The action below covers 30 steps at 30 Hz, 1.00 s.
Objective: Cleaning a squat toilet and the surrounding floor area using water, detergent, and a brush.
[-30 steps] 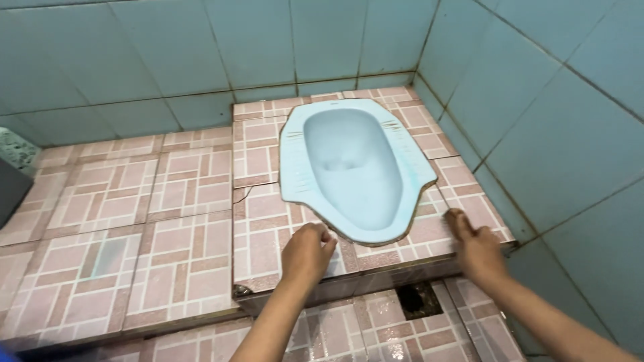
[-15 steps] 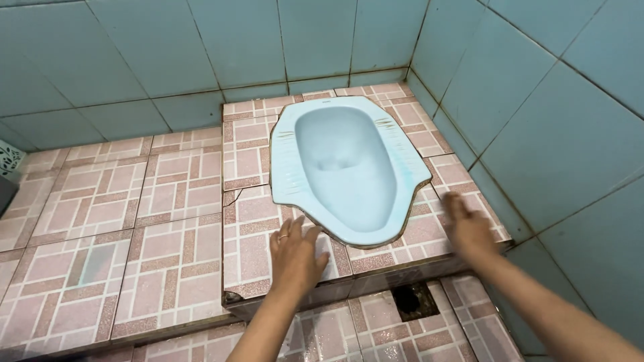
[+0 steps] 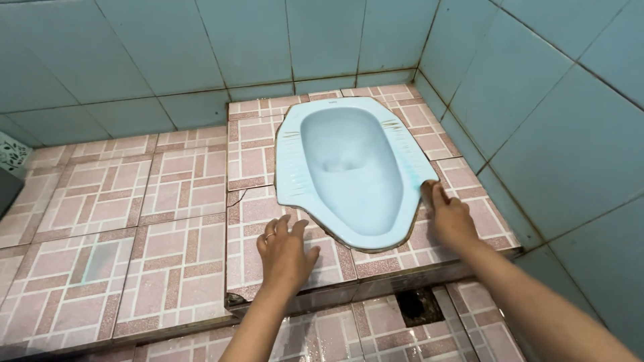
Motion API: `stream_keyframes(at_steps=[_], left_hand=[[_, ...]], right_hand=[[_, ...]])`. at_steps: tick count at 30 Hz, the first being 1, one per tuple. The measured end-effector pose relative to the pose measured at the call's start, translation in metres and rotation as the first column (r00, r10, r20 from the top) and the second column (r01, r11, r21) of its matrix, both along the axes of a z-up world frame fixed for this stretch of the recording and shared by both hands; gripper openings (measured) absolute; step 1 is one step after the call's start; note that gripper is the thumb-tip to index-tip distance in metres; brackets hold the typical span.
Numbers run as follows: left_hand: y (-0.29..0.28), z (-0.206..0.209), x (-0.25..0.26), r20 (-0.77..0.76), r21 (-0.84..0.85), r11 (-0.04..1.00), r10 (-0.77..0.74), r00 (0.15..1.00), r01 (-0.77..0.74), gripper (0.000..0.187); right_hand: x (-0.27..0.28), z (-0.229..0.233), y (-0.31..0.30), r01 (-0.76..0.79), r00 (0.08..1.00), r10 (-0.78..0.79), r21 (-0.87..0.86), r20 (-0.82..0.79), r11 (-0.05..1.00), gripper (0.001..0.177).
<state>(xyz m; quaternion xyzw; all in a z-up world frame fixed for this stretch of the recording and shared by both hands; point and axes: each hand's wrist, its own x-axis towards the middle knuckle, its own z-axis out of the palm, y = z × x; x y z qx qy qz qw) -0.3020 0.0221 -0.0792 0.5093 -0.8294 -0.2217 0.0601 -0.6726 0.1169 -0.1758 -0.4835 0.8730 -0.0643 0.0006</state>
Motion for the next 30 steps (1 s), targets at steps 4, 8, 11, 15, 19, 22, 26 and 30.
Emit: stream_keyframes(at_steps=[4, 8, 11, 15, 19, 22, 26, 30], left_hand=[[-0.004, 0.003, 0.011, -0.038, -0.029, 0.999, 0.031, 0.999, -0.032, 0.064], [-0.007, 0.001, 0.019, -0.058, -0.019, 0.999, 0.037, 0.998, -0.038, 0.060], [-0.008, -0.006, 0.018, -0.079, 0.005, 0.999, 0.033, 0.996, -0.033, 0.056], [-0.005, -0.001, 0.015, -0.119, -0.047, 0.999, 0.014, 0.993, -0.020, 0.055], [-0.007, 0.003, 0.024, -0.146, -0.074, 0.996, 0.044, 0.988, -0.055, 0.047], [-0.014, -0.007, 0.035, -0.153, -0.118, 0.990, 0.064, 0.986, -0.083, 0.045], [-0.023, -0.016, 0.044, -0.136, -0.104, 0.989, 0.093, 0.986, -0.107, 0.041], [-0.030, 0.000, 0.056, -0.138, -0.078, 0.990, 0.105, 0.985, -0.116, 0.036]], right_hand=[[0.041, 0.014, 0.000, 0.077, 0.970, -0.091, 0.072, 0.223, 0.994, 0.076], [0.114, 0.043, 0.036, -0.084, 0.931, 0.108, -0.084, 0.348, 0.993, 0.077], [0.139, 0.102, 0.025, -0.051, 0.934, 0.074, -0.076, 0.349, 0.996, 0.072], [0.058, 0.044, -0.003, 0.004, 0.962, -0.001, -0.010, 0.274, 1.000, 0.068], [0.095, 0.065, 0.019, -0.063, 0.965, 0.077, -0.063, 0.250, 0.996, 0.072], [0.177, 0.124, 0.044, 0.115, 0.714, -0.226, 0.207, 0.662, 0.971, 0.075], [0.201, 0.057, 0.046, -0.300, 0.887, 0.305, -0.067, 0.347, 0.951, 0.057], [0.215, 0.047, -0.025, -0.691, 0.718, 0.679, -0.038, -0.153, 0.722, 0.072]])
